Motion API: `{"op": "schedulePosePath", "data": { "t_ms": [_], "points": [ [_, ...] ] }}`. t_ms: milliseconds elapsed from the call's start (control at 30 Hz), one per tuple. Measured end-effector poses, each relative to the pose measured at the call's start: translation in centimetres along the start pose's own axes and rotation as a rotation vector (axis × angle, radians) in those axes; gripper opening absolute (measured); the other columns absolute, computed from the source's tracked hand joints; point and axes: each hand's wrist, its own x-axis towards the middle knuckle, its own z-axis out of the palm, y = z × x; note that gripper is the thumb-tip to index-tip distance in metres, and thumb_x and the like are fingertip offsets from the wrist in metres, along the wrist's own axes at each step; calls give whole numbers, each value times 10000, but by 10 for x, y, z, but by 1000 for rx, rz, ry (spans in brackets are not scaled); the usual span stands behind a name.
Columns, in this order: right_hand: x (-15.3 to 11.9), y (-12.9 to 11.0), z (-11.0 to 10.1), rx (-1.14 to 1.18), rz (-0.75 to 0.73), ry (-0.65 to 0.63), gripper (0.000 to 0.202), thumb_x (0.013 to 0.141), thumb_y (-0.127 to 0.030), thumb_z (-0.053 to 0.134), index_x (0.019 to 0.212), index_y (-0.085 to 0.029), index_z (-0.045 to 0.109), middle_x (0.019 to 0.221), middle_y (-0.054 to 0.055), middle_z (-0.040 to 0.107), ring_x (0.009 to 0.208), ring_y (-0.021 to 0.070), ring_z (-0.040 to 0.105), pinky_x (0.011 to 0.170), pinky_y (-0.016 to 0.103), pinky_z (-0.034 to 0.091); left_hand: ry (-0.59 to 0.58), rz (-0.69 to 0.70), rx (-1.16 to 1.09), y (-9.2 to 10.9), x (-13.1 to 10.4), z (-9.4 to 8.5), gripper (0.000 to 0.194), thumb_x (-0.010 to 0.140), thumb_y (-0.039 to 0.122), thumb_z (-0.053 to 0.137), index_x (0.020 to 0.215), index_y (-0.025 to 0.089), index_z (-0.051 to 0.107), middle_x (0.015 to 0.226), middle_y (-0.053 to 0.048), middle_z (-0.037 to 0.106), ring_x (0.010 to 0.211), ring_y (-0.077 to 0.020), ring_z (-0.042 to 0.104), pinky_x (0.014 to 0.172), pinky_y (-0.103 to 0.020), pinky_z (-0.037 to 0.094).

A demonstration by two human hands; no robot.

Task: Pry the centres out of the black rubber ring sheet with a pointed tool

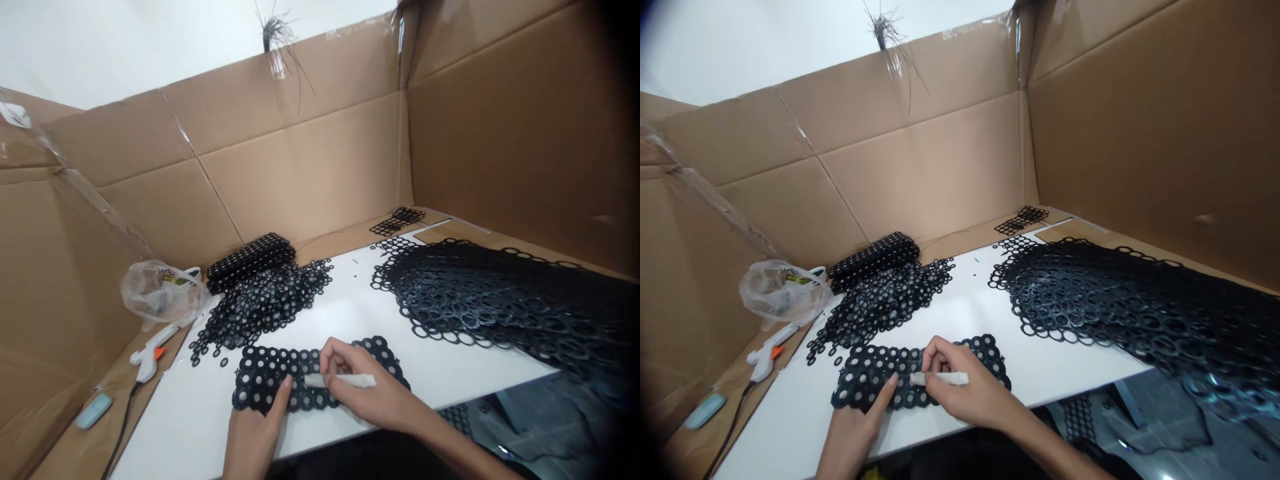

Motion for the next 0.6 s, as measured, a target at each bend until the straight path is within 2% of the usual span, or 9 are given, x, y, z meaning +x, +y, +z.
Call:
{"op": "schedulePosePath", "data": {
  "t_ms": [67, 200, 300, 467, 600],
  "points": [
    [0, 0, 1, 12, 7, -3, 112, 921, -115, 557, 969, -214, 576, 783, -49, 594, 718, 135, 542, 648, 238, 397, 10, 15, -20, -2, 0, -1, 636, 895, 610, 718, 1343, 159, 714, 1489, -191, 683, 1586, -394, 425, 1355, -564, 242],
    [0, -1, 1, 11, 24, -1, 102, 928, -118, 557, 953, -215, 575, 780, -46, 608, 716, 131, 558, 660, 237, 404, 29, 39, -39, -2, -2, 0, 630, 898, 569, 728, 1403, 194, 691, 1452, -160, 712, 1566, -380, 464, 1340, -576, 286],
    [1, -2, -1, 25, 17, -3, 104, 927, -114, 555, 946, -215, 569, 783, -43, 620, 724, 131, 577, 685, 239, 423, 51, 68, -15, -6, -5, -2, 610, 866, 577, 729, 1356, 214, 723, 1420, -153, 731, 1552, -400, 479, 1335, -603, 282],
    [1, -3, -1, -49, -7, -18, 60, 945, -160, 593, 967, -215, 583, 788, -35, 630, 738, 143, 590, 698, 249, 423, 33, 156, 52, -15, -13, -8, 427, 842, 553, 678, 1123, 265, 822, 1154, -137, 830, 1473, -443, 561, 1299, -641, 328],
    [1, -4, 2, -78, -9, -10, 38, 949, -185, 623, 970, -211, 605, 821, -23, 653, 768, 151, 606, 748, 265, 428, 58, 204, 138, -21, -17, -12, 365, 871, 456, 635, 1102, 261, 840, 929, -124, 834, 1361, -445, 656, 1263, -645, 383]
  ]
}}
